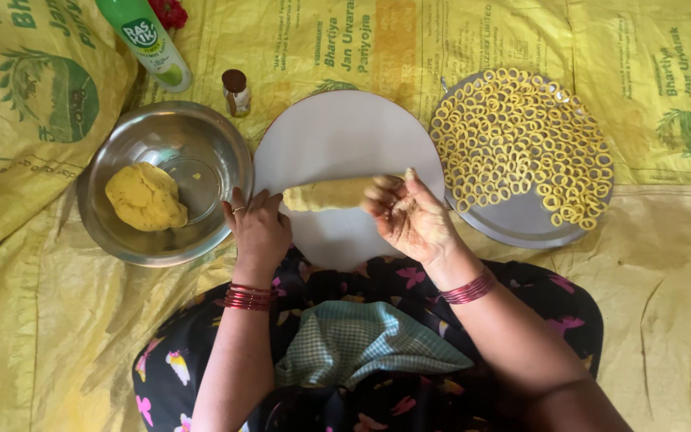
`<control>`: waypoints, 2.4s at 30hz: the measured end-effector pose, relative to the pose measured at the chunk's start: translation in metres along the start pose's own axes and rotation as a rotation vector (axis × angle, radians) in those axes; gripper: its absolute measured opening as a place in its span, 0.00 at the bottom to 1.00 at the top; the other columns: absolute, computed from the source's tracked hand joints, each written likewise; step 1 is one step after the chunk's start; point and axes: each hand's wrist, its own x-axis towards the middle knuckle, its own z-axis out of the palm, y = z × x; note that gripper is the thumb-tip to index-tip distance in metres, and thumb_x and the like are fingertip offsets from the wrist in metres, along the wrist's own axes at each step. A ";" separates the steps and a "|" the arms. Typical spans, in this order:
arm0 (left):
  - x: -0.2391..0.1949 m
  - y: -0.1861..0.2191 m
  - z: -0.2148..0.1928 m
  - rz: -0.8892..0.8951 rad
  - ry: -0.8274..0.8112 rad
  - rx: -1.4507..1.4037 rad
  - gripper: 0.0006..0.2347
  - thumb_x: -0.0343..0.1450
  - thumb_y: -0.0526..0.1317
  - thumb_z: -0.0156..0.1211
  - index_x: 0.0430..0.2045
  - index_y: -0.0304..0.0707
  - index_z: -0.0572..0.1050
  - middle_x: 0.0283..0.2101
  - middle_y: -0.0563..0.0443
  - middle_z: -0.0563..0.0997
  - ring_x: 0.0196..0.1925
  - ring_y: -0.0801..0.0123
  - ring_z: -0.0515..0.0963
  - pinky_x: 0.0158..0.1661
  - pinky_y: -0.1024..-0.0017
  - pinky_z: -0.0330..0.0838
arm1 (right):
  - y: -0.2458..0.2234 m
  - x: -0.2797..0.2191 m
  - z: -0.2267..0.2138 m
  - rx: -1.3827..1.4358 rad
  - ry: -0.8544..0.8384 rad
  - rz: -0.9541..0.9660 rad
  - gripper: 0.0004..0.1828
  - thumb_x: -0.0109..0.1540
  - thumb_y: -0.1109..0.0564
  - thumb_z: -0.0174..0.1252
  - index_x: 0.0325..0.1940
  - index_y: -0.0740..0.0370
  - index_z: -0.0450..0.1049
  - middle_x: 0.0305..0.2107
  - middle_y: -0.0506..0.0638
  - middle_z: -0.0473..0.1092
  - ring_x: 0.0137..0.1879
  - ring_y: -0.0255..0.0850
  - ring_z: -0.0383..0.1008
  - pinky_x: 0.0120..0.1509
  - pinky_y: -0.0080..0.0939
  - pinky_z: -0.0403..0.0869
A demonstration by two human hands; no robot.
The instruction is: The person kneads a yellow dough on a white plate, then adds a small amount of liquid from a bottle and continues kneading. The dough is rolled into a log shape and placed on the plate.
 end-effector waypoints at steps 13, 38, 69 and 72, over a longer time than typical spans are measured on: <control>-0.006 -0.001 0.015 0.020 -0.014 0.055 0.14 0.65 0.36 0.58 0.44 0.41 0.82 0.56 0.43 0.79 0.70 0.29 0.60 0.67 0.30 0.44 | -0.007 -0.012 0.022 -0.161 0.020 -0.167 0.38 0.66 0.19 0.38 0.18 0.49 0.53 0.10 0.38 0.44 0.14 0.31 0.41 0.20 0.34 0.45; 0.001 0.005 0.011 0.024 0.021 0.031 0.14 0.66 0.36 0.59 0.45 0.41 0.82 0.57 0.42 0.78 0.70 0.29 0.60 0.67 0.31 0.44 | -0.007 0.001 0.024 -0.083 -0.043 -0.031 0.23 0.69 0.42 0.58 0.54 0.66 0.73 0.45 0.54 0.71 0.53 0.46 0.74 0.56 0.41 0.75; 0.007 0.006 0.010 0.028 0.015 0.027 0.15 0.65 0.35 0.58 0.45 0.40 0.81 0.56 0.41 0.77 0.70 0.28 0.59 0.67 0.31 0.44 | 0.001 0.020 -0.004 -0.422 0.094 -0.283 0.07 0.68 0.59 0.59 0.47 0.63 0.77 0.43 0.55 0.76 0.48 0.41 0.77 0.52 0.38 0.75; 0.007 0.006 0.010 0.021 0.010 0.029 0.15 0.65 0.35 0.58 0.45 0.40 0.81 0.56 0.41 0.77 0.70 0.28 0.59 0.67 0.31 0.44 | 0.001 0.021 -0.005 -0.419 0.066 -0.289 0.07 0.67 0.62 0.58 0.48 0.65 0.77 0.44 0.58 0.75 0.48 0.43 0.77 0.52 0.39 0.75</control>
